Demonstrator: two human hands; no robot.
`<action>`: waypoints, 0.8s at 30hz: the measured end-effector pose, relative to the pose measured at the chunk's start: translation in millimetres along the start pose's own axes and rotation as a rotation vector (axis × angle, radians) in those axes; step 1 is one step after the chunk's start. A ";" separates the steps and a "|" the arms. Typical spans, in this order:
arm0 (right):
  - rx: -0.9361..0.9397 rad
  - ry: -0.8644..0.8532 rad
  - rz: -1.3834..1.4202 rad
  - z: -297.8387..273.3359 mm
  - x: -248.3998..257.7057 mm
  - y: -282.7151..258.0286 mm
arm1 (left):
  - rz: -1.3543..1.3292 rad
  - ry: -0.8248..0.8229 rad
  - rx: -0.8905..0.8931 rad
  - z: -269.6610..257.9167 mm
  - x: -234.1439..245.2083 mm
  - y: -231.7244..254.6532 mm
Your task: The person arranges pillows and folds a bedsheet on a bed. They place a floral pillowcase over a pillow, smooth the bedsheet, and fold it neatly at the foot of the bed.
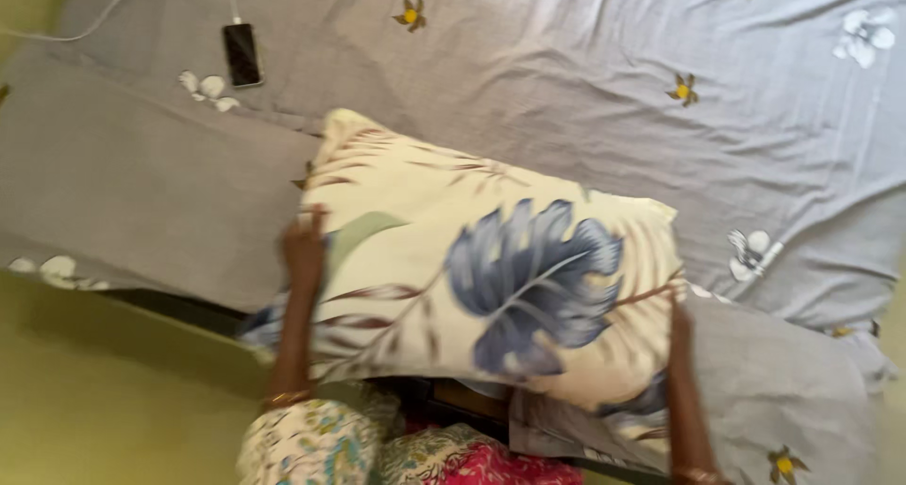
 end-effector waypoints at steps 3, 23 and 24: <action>-0.085 0.180 -0.107 -85.0 -49.9 73.7 | 0.097 -0.164 -0.005 -29.2 41.8 -92.2; 0.112 0.018 -0.382 -146.8 -158.4 32.3 | -0.149 -0.201 0.538 -44.9 83.8 5.0; 0.169 0.015 -0.375 -143.6 -153.9 32.6 | -0.116 -0.128 0.471 -39.3 87.4 16.0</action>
Point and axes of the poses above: each hand's wrist, its own z-axis towards the middle knuckle, its own x-axis out of the back of the hand, y = z × x, the point moved 5 cm from there along z, towards the middle knuckle, and after that the axes turned 14 degrees about -y, right-handed, at the moved point
